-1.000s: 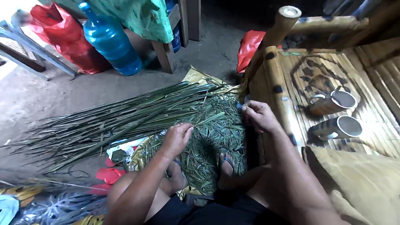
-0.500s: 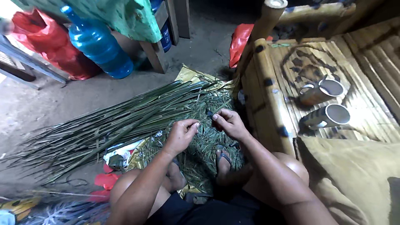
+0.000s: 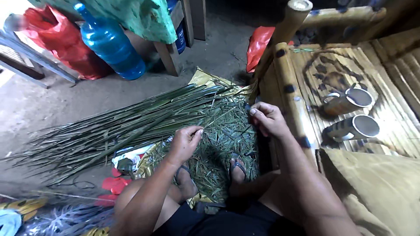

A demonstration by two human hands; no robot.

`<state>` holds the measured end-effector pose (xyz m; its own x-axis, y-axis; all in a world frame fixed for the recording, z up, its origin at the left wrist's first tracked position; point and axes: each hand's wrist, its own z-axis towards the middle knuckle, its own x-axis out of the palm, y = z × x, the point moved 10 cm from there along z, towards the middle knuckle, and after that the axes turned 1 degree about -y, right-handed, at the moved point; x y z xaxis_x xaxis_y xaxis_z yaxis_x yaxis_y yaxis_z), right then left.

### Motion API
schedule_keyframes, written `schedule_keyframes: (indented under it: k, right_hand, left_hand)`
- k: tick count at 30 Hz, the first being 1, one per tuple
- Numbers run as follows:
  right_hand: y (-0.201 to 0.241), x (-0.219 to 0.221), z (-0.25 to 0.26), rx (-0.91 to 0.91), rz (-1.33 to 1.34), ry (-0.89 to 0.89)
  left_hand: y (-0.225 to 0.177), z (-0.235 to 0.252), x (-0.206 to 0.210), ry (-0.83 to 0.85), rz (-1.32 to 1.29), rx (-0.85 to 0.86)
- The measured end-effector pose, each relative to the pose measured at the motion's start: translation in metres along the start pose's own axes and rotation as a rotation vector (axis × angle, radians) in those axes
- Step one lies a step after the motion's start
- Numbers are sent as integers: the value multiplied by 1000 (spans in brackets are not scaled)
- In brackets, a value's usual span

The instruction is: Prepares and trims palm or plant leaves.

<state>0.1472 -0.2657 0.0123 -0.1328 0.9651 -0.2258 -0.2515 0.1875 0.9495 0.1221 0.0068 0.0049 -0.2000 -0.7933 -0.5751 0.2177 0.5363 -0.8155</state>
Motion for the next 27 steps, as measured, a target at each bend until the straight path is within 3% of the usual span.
schedule_keyframes:
  k: [5,8,19,27]
  right_hand:
    - [-13,75,-11,57,180,135]
    - [-14,98,-18,82,227,176]
    - [2,18,-4,-76,33,-19]
    - [-8,-7,0,-32,-90,-14]
  left_hand:
    - [-11,3,18,33,-65,20]
    - [-17,7,32,76,-119,3]
    - [-15,7,27,83,-149,9]
    - [-13,3,11,25,17,88]
